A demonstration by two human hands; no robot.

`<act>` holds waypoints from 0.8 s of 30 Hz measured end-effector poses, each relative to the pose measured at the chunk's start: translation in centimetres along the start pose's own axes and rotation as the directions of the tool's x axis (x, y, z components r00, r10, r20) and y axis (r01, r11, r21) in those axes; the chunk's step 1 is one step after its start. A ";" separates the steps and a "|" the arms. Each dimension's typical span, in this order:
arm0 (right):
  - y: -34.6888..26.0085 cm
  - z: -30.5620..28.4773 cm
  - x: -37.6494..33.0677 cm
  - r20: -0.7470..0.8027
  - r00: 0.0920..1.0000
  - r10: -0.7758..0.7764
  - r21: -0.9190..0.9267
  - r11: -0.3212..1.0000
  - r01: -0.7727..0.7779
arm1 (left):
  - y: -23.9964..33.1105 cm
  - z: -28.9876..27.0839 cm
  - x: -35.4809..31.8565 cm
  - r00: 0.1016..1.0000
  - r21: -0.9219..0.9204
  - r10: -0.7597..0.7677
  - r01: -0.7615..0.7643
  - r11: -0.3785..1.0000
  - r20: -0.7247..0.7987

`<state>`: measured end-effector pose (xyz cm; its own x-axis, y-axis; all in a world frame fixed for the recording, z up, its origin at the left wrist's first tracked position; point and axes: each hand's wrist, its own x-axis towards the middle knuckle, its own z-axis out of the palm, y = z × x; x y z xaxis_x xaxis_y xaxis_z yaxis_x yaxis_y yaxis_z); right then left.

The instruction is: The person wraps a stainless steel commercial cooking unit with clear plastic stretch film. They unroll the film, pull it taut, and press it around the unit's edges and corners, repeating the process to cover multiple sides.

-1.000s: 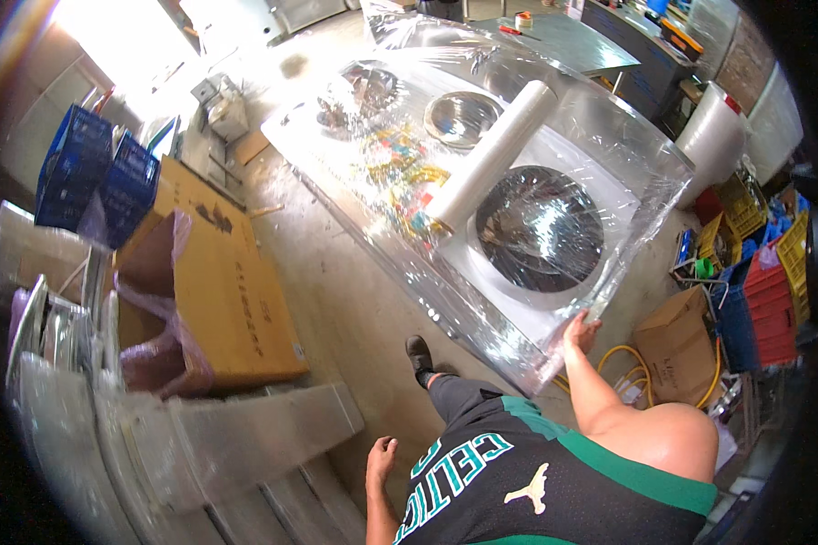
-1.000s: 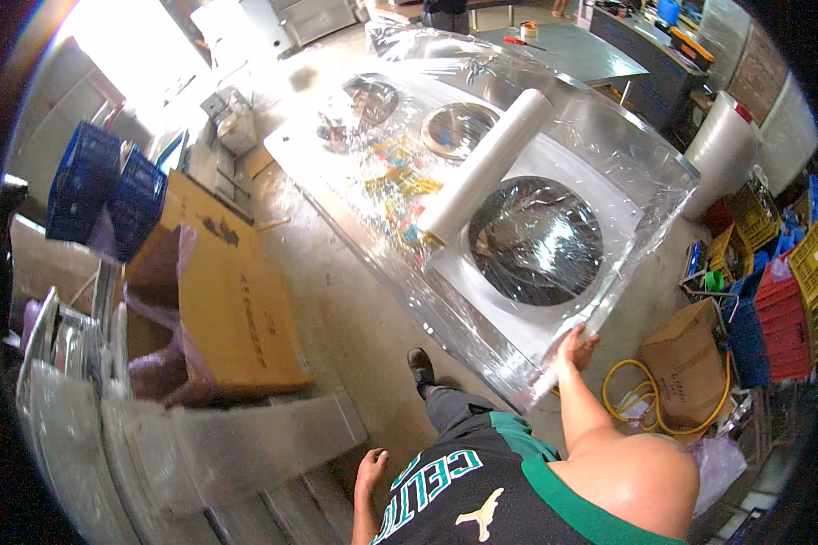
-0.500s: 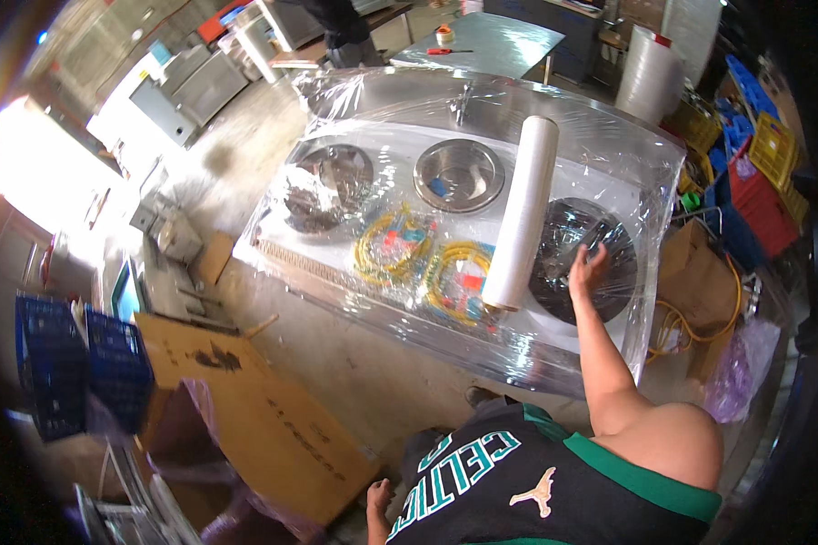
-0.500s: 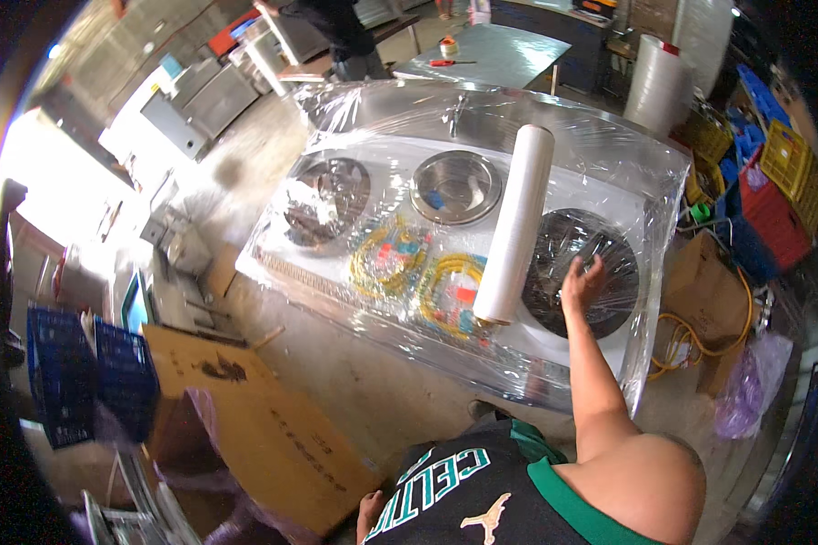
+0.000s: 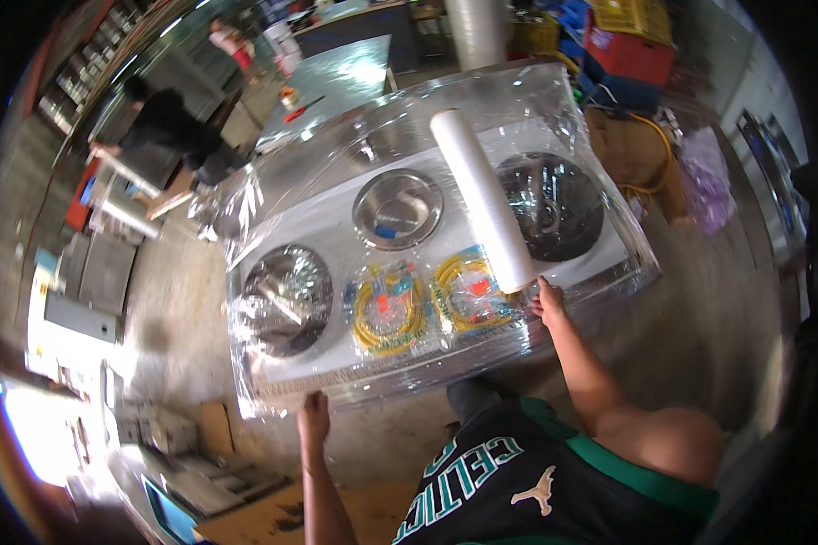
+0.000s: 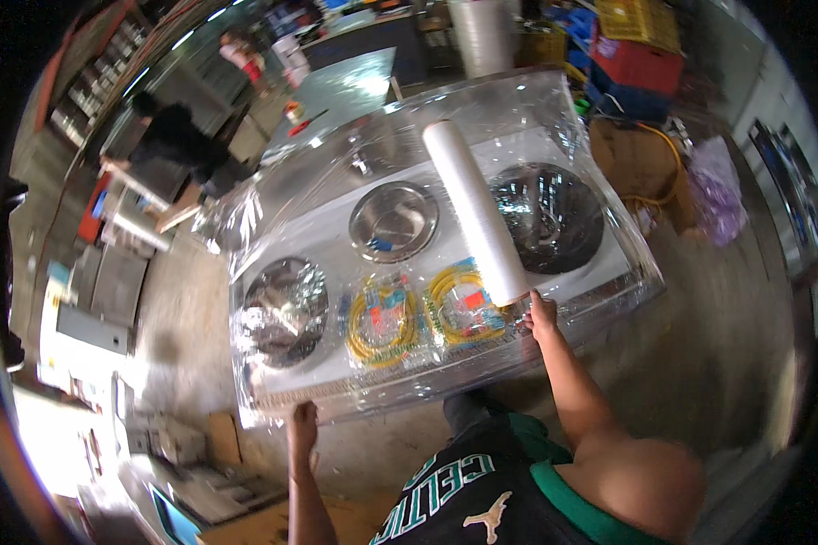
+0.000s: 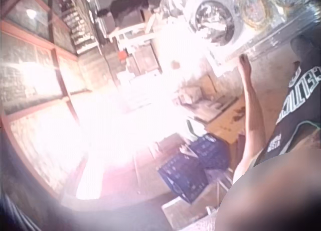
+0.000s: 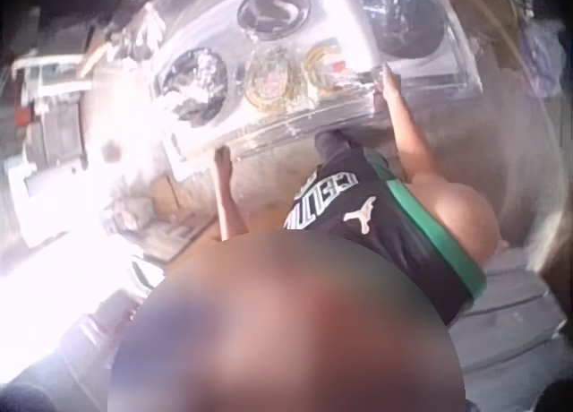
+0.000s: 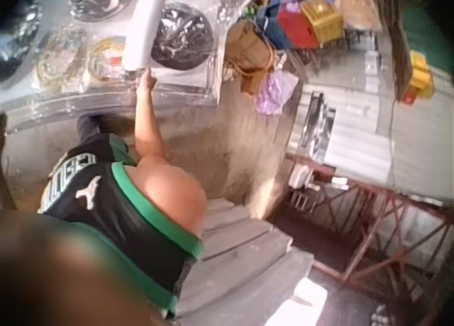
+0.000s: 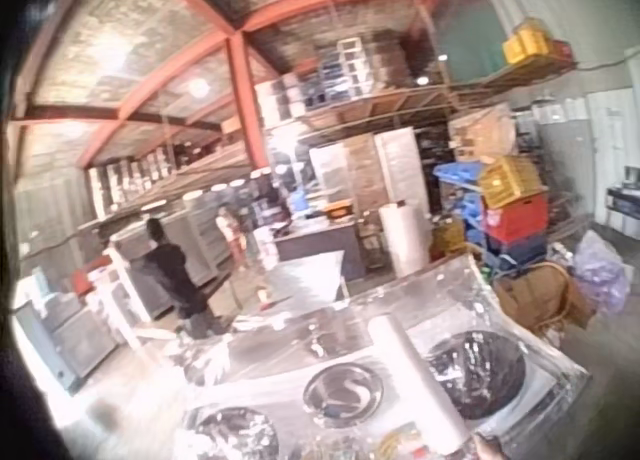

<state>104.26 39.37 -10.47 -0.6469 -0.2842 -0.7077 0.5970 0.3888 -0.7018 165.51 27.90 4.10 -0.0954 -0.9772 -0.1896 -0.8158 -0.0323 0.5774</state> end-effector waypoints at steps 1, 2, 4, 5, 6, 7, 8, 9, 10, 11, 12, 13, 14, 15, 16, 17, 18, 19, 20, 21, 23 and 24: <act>0.4 0.4 -0.2 0.086 0.995 0.052 0.082 0.995 -0.059 | 3.9 -2.0 5.1 0.992 0.066 0.121 -0.123 0.990 0.024; 0.8 1.0 -0.4 0.128 0.990 0.066 0.177 0.980 -0.088 | 8.2 -3.3 9.4 0.959 0.069 0.283 -0.281 0.957 -0.017; 1.3 2.9 -0.5 0.148 0.986 0.071 0.299 0.947 -0.113 | 17.4 -5.0 17.0 0.887 0.100 0.461 -0.460 0.882 0.012; 1.6 3.9 -0.5 0.166 0.986 0.015 0.391 0.917 -0.080 | 22.1 -5.3 20.6 0.827 0.074 0.558 -0.562 0.824 0.066; 1.8 4.8 -0.5 0.146 0.989 -0.002 0.483 0.873 -0.070 | 26.4 -4.9 23.4 0.778 0.063 0.626 -0.628 0.776 0.051; 2.0 5.5 -0.5 0.115 0.989 -0.096 0.541 0.841 0.019 | 30.8 -4.0 26.1 0.767 -0.060 0.635 -0.632 0.772 0.088; 1.9 6.1 -0.4 0.114 0.975 -0.191 0.599 0.797 0.086 | 34.7 -2.8 28.5 0.721 -0.065 0.686 -0.684 0.727 0.097; 1.9 6.5 -0.4 0.054 0.984 -0.169 0.592 0.799 0.104 | 38.3 -1.2 30.9 0.697 -0.143 0.704 -0.689 0.710 0.137; 1.9 6.8 -0.4 0.060 0.975 -0.216 0.624 0.770 0.132 | 41.5 0.5 33.4 0.599 -0.119 0.783 -0.776 0.619 0.168; 1.8 6.8 -0.4 0.077 0.968 -0.237 0.639 0.757 0.134 | 44.6 2.6 35.9 0.568 -0.046 0.792 -0.805 0.591 0.222; 1.6 6.8 -0.4 0.049 0.975 -0.215 0.639 0.757 0.135 | 47.4 4.9 38.3 0.500 -0.016 0.823 -0.852 0.523 0.272; 1.5 6.7 -0.5 0.057 0.968 -0.243 0.681 0.719 0.140 | 49.7 7.1 40.6 0.439 0.007 0.838 -0.887 0.462 0.325; 1.3 6.5 -0.5 -0.001 0.977 -0.215 0.710 0.688 0.152 | 51.9 9.4 42.7 0.447 0.040 0.824 -0.885 0.463 0.349; 1.1 6.3 -0.7 -0.008 0.978 -0.210 0.700 0.697 0.156 | 54.1 11.8 44.6 0.455 0.063 0.810 -0.882 0.467 0.369; 0.8 6.2 -0.8 -0.020 0.981 -0.193 0.699 0.699 0.152 | 56.1 14.0 46.2 0.425 0.008 0.838 -0.893 0.450 0.341; 0.6 6.1 -1.0 -0.013 0.980 -0.200 0.700 0.698 0.151 | 57.6 16.0 47.3 0.435 -0.031 0.832 -0.881 0.473 0.344; 0.3 6.1 -1.3 -0.006 0.978 -0.208 0.701 0.696 0.153 | 58.8 17.8 47.9 0.435 -0.024 0.826 -0.880 0.474 0.358; 0.0 6.1 -1.6 0.025 0.978 -0.208 0.735 0.667 0.123 | 59.9 19.4 48.4 0.452 -0.007 0.803 -0.870 0.493 0.388; -0.3 6.3 -1.9 0.057 0.976 -0.211 0.766 0.636 0.092 | 60.8 20.7 48.7 0.463 0.015 0.790 -0.866 0.500 0.403; -0.7 6.5 -2.3 0.091 0.962 -0.258 0.807 0.585 0.081 | 61.6 22.0 48.8 0.504 -0.064 0.720 -0.797 0.600 0.477; -1.3 7.4 -3.3 0.035 0.976 -0.214 0.847 0.524 0.085 | 62.2 23.1 49.0 0.522 -0.008 0.700 -0.799 0.601 0.487; -1.5 8.0 -3.9 -0.010 0.984 -0.175 0.857 0.506 0.098 | 62.4 23.4 49.0 0.536 0.028 0.682 -0.796 0.605 0.497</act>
<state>109.67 32.88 -7.33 -0.7461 -0.3395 -0.5729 0.6450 -0.5824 -0.4948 96.56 -17.05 12.29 -0.8913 -0.4417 -0.1026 -0.4335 0.7637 0.4784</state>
